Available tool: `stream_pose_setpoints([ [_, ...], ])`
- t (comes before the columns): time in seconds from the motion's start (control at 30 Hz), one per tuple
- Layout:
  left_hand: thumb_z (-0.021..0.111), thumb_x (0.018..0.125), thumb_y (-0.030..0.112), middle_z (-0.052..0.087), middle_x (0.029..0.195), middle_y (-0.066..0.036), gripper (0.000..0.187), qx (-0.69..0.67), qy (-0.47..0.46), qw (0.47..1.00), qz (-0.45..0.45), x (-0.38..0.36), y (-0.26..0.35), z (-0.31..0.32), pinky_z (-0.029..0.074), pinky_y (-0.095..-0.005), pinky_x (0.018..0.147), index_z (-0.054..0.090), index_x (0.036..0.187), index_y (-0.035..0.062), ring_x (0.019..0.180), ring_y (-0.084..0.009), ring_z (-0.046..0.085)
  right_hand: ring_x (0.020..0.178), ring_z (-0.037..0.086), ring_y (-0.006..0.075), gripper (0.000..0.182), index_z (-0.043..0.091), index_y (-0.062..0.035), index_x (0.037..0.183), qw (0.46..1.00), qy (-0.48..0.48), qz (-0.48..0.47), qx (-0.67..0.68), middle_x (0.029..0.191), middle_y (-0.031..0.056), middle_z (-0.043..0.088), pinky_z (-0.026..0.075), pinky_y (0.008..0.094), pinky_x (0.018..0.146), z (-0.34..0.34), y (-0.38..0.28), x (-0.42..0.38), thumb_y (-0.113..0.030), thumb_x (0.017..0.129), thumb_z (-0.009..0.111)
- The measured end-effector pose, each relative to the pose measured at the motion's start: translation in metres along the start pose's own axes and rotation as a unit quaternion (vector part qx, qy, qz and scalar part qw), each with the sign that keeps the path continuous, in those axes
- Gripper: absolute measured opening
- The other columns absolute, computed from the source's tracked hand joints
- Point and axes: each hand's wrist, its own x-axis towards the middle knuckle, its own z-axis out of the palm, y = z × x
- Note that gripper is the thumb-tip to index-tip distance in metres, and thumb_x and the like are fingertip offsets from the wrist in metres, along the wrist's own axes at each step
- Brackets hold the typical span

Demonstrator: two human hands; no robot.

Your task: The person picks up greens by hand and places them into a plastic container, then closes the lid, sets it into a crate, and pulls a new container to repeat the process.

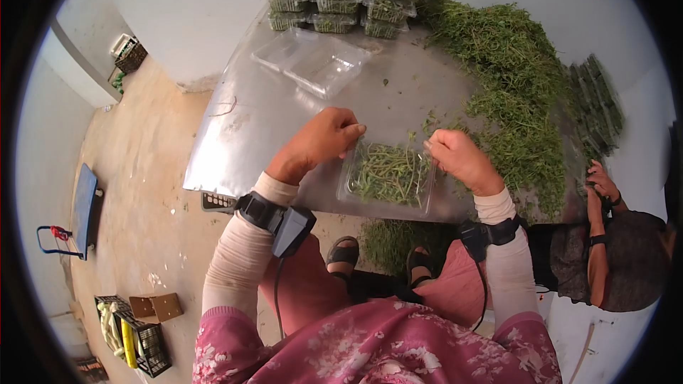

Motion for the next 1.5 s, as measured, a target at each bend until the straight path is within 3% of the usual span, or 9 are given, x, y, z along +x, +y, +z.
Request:
stream_pose_setpoints([
  [0.07, 0.059, 0.098, 0.019, 0.058, 0.065, -0.002, 0.026, 0.007, 0.014, 1.0, -0.005, -0.002, -0.002, 0.002, 0.045, -0.0252, 0.053, 0.062, 0.084, -0.0026, 0.057, -0.0102, 0.056, 0.061, 0.046, 0.006, 0.029, 0.053, -0.004, 0.076, 0.996, 0.021, -0.051, -0.065, 0.069, -0.0027, 0.053, 0.039, 0.0258, 0.055, 0.001, 0.006, 0.001, -0.021, 0.099, 0.056],
  [0.37, 0.06, 0.097, 0.017, 0.058, 0.064, -0.003, 0.025, -0.01, -0.02, 0.999, -0.025, -0.001, -0.002, 0.002, 0.045, -0.0255, 0.052, 0.063, 0.085, -0.0041, 0.056, -0.0104, 0.056, 0.066, 0.057, 0.0055, 0.02, 0.068, 0.0031, 0.099, 0.995, -0.075, 0.047, 0.052, 0.074, -0.0024, 0.06, 0.044, 0.0222, 0.058, -0.013, -0.013, -0.007, -0.014, 0.093, 0.06],
  [0.47, 0.061, 0.097, 0.017, 0.058, 0.064, -0.002, 0.024, -0.025, -0.018, 0.999, -0.029, -0.002, -0.001, 0.003, 0.045, -0.0254, 0.052, 0.063, 0.085, -0.0042, 0.056, -0.0104, 0.057, 0.068, 0.059, 0.0072, 0.018, 0.067, 0.0022, 0.094, 0.992, -0.075, 0.04, 0.089, 0.078, -0.001, 0.061, 0.044, 0.0231, 0.057, -0.014, -0.007, -0.007, -0.013, 0.089, 0.061],
  [0.57, 0.061, 0.095, 0.018, 0.061, 0.065, -0.005, 0.026, -0.013, -0.02, 0.999, -0.025, -0.002, 0.001, 0.002, 0.047, -0.0276, 0.053, 0.064, 0.087, -0.0059, 0.056, -0.0122, 0.059, 0.068, 0.058, 0.0057, 0.019, 0.068, 0.0026, 0.103, 0.992, -0.083, 0.035, 0.083, 0.079, -0.0014, 0.063, 0.044, 0.0215, 0.059, -0.015, -0.006, -0.006, -0.011, 0.091, 0.062],
  [0.97, 0.062, 0.098, 0.019, 0.058, 0.065, -0.002, 0.023, 0.013, -0.011, 0.998, -0.053, -0.003, 0.008, 0.003, 0.044, -0.024, 0.05, 0.063, 0.089, -0.0029, 0.055, -0.0087, 0.055, 0.069, 0.051, 0.005, 0.017, 0.065, 0.004, 0.101, 0.996, -0.066, -0.054, 0.019, 0.079, -0.0024, 0.059, 0.044, 0.0235, 0.061, -0.01, 0.004, -0.004, -0.008, 0.09, 0.059],
  [1.07, 0.062, 0.098, 0.019, 0.059, 0.065, -0.002, 0.024, -0.015, -0.008, 0.998, -0.056, -0.002, 0.004, 0.004, 0.044, -0.024, 0.05, 0.063, 0.088, -0.0026, 0.055, -0.0089, 0.055, 0.066, 0.048, 0.0052, 0.012, 0.064, 0.0043, 0.09, 0.995, -0.061, -0.008, 0.083, 0.072, -0.0022, 0.058, 0.043, 0.0253, 0.058, -0.01, -0.005, -0.009, -0.006, 0.085, 0.059],
  [1.27, 0.062, 0.095, 0.02, 0.06, 0.064, -0.004, 0.025, -0.029, -0.003, 0.998, -0.053, -0.003, 0.003, 0.005, 0.045, -0.0263, 0.052, 0.064, 0.087, -0.0041, 0.055, -0.0111, 0.057, 0.064, 0.049, 0.0052, 0.013, 0.065, 0.0047, 0.09, 0.991, -0.07, 0.006, 0.113, 0.073, -0.002, 0.058, 0.043, 0.0251, 0.057, -0.011, -0.003, -0.008, -0.006, 0.087, 0.059],
  [1.37, 0.062, 0.095, 0.02, 0.06, 0.064, -0.003, 0.026, -0.033, -0.006, 0.998, -0.054, -0.001, -0.002, 0.005, 0.045, -0.0267, 0.052, 0.064, 0.086, -0.0041, 0.055, -0.0109, 0.056, 0.063, 0.051, 0.0059, 0.014, 0.065, 0.004, 0.089, 0.996, -0.062, -0.01, 0.06, 0.074, -0.0009, 0.06, 0.044, 0.0259, 0.056, -0.009, -0.003, -0.008, -0.008, 0.088, 0.059],
  [1.5, 0.062, 0.095, 0.02, 0.059, 0.063, -0.003, 0.026, -0.017, 0.0, 0.999, -0.034, -0.005, 0.006, 0.004, 0.045, -0.0278, 0.053, 0.064, 0.085, -0.0042, 0.056, -0.011, 0.056, 0.065, 0.056, 0.0071, 0.018, 0.064, 0.0051, 0.099, 0.995, -0.081, 0.008, 0.057, 0.078, -0.0003, 0.061, 0.045, 0.0239, 0.057, -0.011, -0.002, -0.007, -0.01, 0.09, 0.06],
])
